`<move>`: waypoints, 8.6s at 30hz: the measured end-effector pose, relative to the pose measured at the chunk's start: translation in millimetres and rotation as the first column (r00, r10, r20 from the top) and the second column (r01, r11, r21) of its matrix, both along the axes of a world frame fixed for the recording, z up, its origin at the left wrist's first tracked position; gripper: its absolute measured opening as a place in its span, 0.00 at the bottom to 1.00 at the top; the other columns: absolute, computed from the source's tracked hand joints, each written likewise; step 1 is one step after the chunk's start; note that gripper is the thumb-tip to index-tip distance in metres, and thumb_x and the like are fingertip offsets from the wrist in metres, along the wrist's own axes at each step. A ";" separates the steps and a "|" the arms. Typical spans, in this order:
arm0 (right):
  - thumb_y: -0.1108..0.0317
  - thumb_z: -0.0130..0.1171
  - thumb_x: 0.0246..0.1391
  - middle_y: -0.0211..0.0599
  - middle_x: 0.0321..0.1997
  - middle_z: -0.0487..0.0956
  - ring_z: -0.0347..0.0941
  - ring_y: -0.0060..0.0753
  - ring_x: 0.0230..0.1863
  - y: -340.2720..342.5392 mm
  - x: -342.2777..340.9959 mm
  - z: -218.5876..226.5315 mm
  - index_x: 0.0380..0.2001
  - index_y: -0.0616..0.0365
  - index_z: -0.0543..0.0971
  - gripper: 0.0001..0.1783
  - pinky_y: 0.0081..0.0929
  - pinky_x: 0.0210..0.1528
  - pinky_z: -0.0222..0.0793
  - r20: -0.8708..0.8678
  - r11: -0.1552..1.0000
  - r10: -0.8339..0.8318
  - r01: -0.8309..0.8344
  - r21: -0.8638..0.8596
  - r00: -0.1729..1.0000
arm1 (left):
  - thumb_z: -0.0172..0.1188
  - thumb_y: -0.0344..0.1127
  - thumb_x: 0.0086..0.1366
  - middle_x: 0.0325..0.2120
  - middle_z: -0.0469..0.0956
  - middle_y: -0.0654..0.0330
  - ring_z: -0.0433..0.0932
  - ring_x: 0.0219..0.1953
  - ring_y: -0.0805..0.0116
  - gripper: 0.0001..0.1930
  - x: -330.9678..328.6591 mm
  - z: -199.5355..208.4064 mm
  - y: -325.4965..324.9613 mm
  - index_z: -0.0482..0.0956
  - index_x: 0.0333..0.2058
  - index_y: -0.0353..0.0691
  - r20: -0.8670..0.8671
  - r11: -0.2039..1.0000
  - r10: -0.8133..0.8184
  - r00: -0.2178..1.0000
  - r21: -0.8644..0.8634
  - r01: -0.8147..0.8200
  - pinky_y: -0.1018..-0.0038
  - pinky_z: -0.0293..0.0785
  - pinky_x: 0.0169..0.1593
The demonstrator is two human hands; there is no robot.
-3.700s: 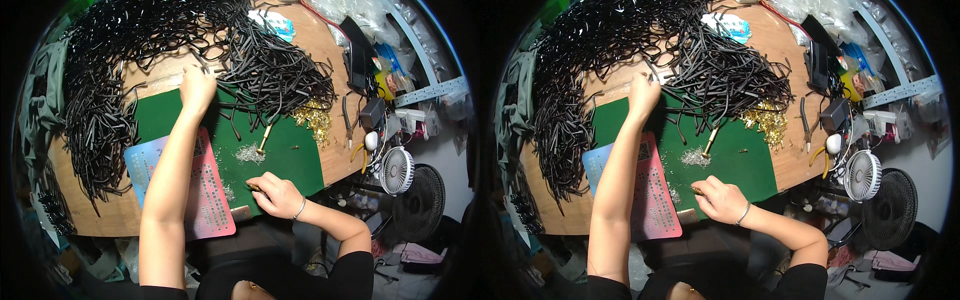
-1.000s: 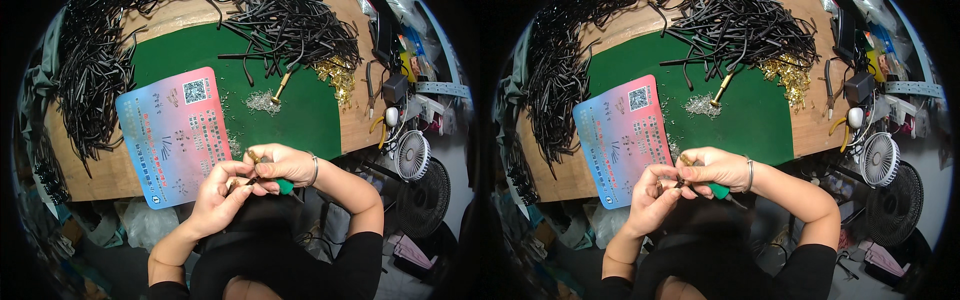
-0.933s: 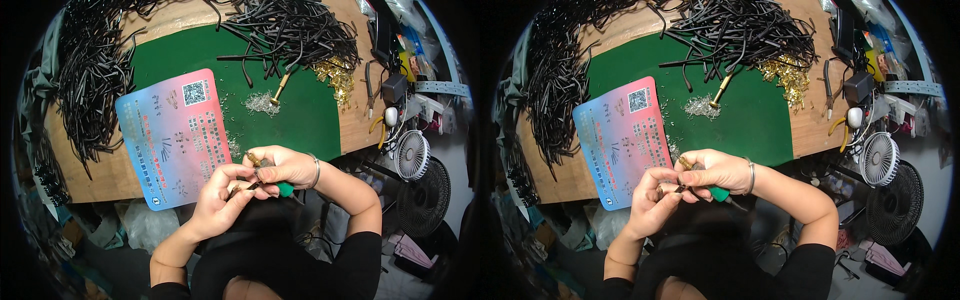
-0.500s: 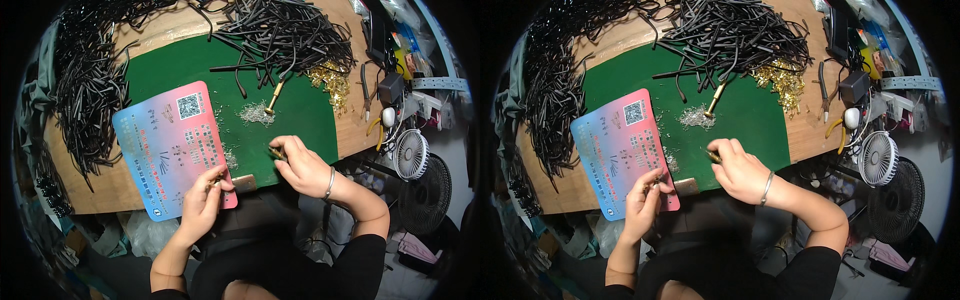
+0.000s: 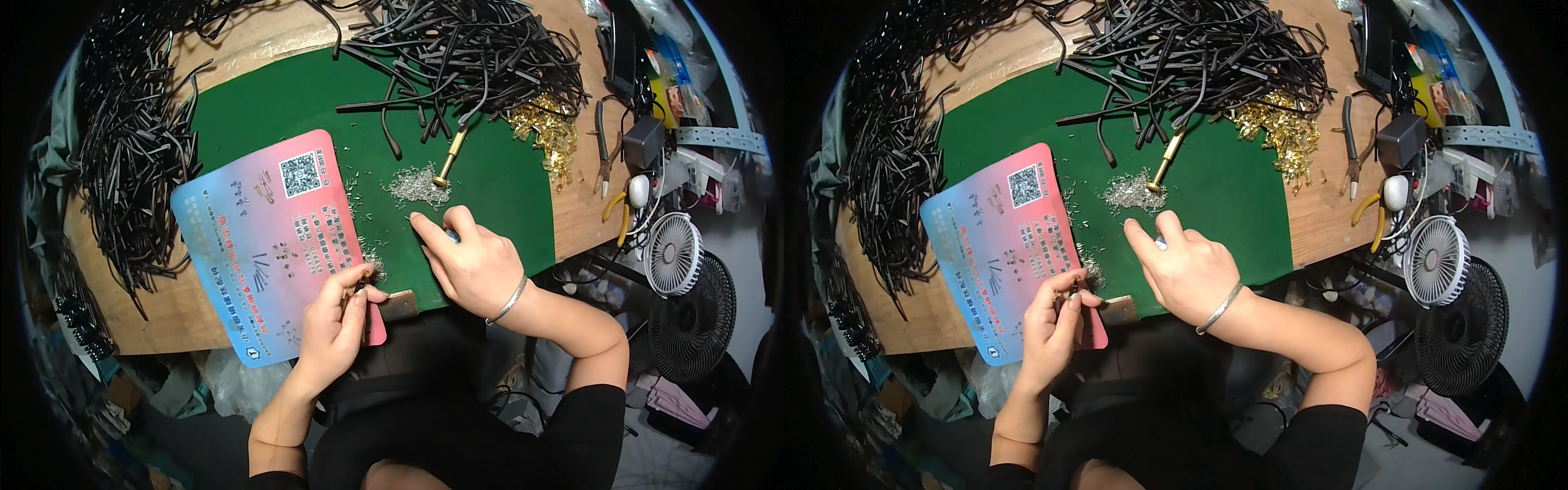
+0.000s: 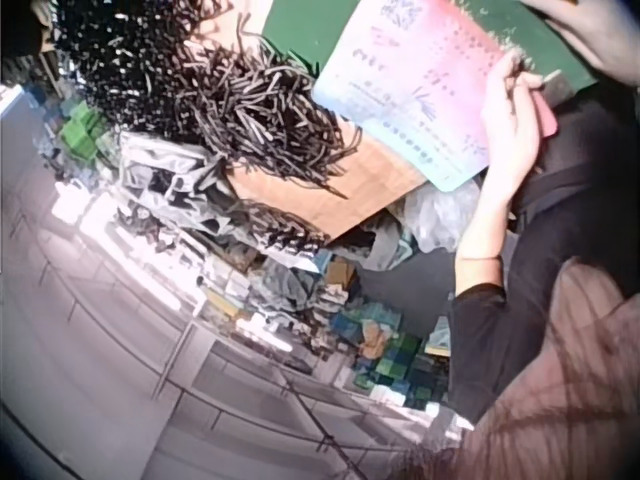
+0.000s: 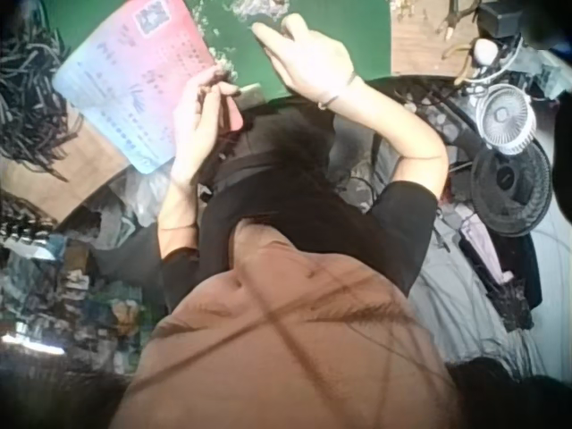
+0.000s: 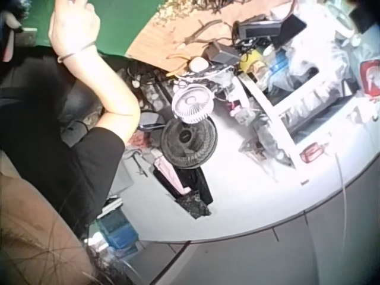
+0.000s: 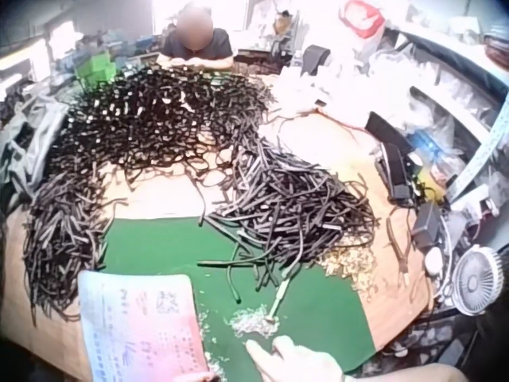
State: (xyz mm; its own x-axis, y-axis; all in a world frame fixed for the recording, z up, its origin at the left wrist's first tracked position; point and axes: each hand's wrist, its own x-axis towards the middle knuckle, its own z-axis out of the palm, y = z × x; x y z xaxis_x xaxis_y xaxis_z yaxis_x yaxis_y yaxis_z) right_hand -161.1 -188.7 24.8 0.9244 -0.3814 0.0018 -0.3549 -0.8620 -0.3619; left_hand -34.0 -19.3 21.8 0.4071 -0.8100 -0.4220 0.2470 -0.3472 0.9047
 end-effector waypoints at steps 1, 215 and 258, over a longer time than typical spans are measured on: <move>0.71 0.58 0.41 0.39 0.32 0.66 0.71 0.34 0.20 0.0 -0.3 -0.8 0.47 0.54 0.70 0.25 0.29 0.18 0.71 0.006 1.000 0.005 -0.005 -0.013 1.000 | 0.43 0.24 0.66 0.32 0.78 0.58 0.70 0.22 0.82 0.14 1.0 2.4 1.5 0.65 0.50 0.31 -0.102 0.999 0.026 0.994 0.025 -0.024 0.85 0.67 0.28; 0.71 0.57 0.39 0.37 0.30 0.67 0.70 0.31 0.18 7.7 33.1 -3.1 0.46 0.52 0.73 0.25 0.25 0.16 0.68 0.041 0.990 0.114 -0.110 -0.094 0.993 | 0.50 0.16 0.59 0.22 0.69 0.59 0.73 0.19 0.75 0.09 13.7 -23.2 10.9 0.72 0.37 0.35 0.647 0.989 0.079 0.758 -0.148 0.023 0.80 0.69 0.22; 0.68 0.53 0.47 0.47 0.32 0.68 0.72 0.45 0.19 18.8 23.8 -5.0 0.43 0.51 0.72 0.17 0.37 0.22 0.72 0.111 0.815 0.335 -0.347 0.464 0.936 | 0.51 0.24 0.63 0.26 0.72 0.57 0.75 0.20 0.75 0.05 20.4 -8.6 5.1 0.73 0.37 0.33 0.512 0.998 -0.060 0.857 0.061 0.034 0.79 0.72 0.24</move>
State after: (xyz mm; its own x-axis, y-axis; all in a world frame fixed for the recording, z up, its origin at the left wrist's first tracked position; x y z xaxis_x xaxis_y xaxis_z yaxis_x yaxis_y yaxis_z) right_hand -137.2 -169.9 19.9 0.9973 -0.0018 -0.0731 -0.0567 -0.6504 -0.7574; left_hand -13.5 -14.2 13.2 0.5386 -0.8179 -0.2022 -0.2658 -0.3926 0.8805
